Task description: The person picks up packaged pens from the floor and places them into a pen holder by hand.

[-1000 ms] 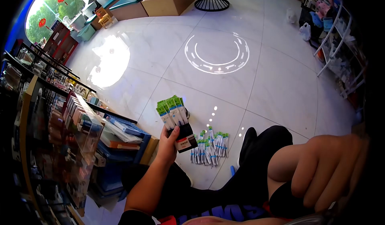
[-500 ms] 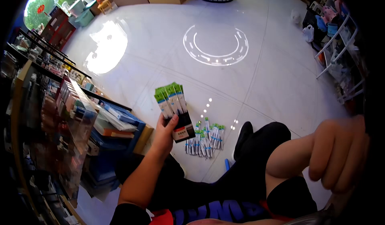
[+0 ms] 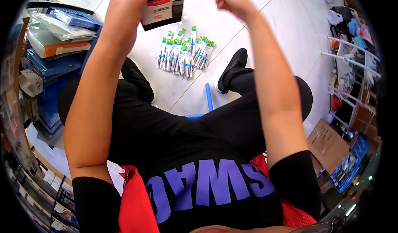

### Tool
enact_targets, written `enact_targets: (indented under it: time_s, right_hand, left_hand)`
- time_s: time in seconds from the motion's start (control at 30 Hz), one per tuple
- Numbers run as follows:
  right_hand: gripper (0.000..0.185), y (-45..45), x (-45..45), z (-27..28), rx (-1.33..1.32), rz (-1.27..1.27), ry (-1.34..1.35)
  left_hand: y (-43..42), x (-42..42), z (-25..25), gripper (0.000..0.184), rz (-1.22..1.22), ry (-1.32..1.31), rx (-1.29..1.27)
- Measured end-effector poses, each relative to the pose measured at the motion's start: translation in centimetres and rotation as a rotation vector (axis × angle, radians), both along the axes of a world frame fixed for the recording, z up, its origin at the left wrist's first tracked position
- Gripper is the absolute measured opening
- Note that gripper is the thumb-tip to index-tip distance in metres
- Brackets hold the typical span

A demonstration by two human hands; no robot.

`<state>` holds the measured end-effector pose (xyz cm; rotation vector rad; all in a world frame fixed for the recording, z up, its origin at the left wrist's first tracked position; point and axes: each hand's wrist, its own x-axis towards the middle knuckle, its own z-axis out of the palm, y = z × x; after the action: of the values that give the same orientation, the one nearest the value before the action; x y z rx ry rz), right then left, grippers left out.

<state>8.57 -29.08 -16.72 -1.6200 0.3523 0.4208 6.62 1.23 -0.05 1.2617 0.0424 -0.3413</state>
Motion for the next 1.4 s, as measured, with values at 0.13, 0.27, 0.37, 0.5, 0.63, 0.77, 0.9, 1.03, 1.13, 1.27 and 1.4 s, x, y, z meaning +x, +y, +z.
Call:
enact_targets:
  time_s: [0.13,0.27,0.37,0.5,0.63,0.77,0.9,1.03,1.13,1.27,1.4]
  right_hand:
    - [0.027,4.8,-7.1,-15.6,0.088,-0.355,0.463]
    - [0.039,7.0,-15.7,-25.1,-0.409,-0.061,0.573]
    - [0.053,6.6,-18.2,-28.7,-0.634,0.006,0.417]
    - [0.055,7.9,-15.5,-23.7,-0.666,0.022,0.472]
    - [0.046,9.2,-14.9,-23.5,-0.691,0.087,0.536]
    - [0.038,10.2,-16.2,-24.5,-0.662,0.009,0.488]
    - [0.033,9.5,-19.3,-26.0,-0.595,-0.155,0.316]
    - [0.027,8.1,-22.2,-26.3,-0.464,-0.301,0.328]
    - [0.031,7.2,-23.6,-26.1,-0.478,-0.3,0.427]
    - [0.049,7.0,-22.6,-22.5,-0.654,-0.23,0.596]
    - [0.061,7.5,-20.9,-21.0,-0.772,-0.282,0.63]
  left_hand:
    - [-0.2,1.0,-2.1,0.055,-0.03,0.029,0.035]
    - [0.6,0.8,-1.9,0.061,-0.12,0.006,-0.061]
    - [0.0,0.9,-1.8,0.066,-0.124,0.064,-0.01]
    - [-1.2,1.1,-2.0,0.069,-0.107,0.097,0.097]
    - [-1.2,1.8,-3.3,0.068,-0.164,0.139,0.025]
    - [-2.0,0.7,-8.5,0.061,-0.19,0.002,0.433]
    - [-2.6,0.8,-8.7,0.062,-0.19,0.052,0.456]
    - [-2.7,0.6,-8.7,0.063,-0.205,0.094,0.455]
    - [-3.5,0.1,-8.1,0.064,-0.187,0.138,0.368]
    - [-3.5,-0.2,-7.8,0.069,-0.224,0.084,0.346]
    - [-4.0,-0.1,-8.0,0.077,-0.186,0.067,0.311]
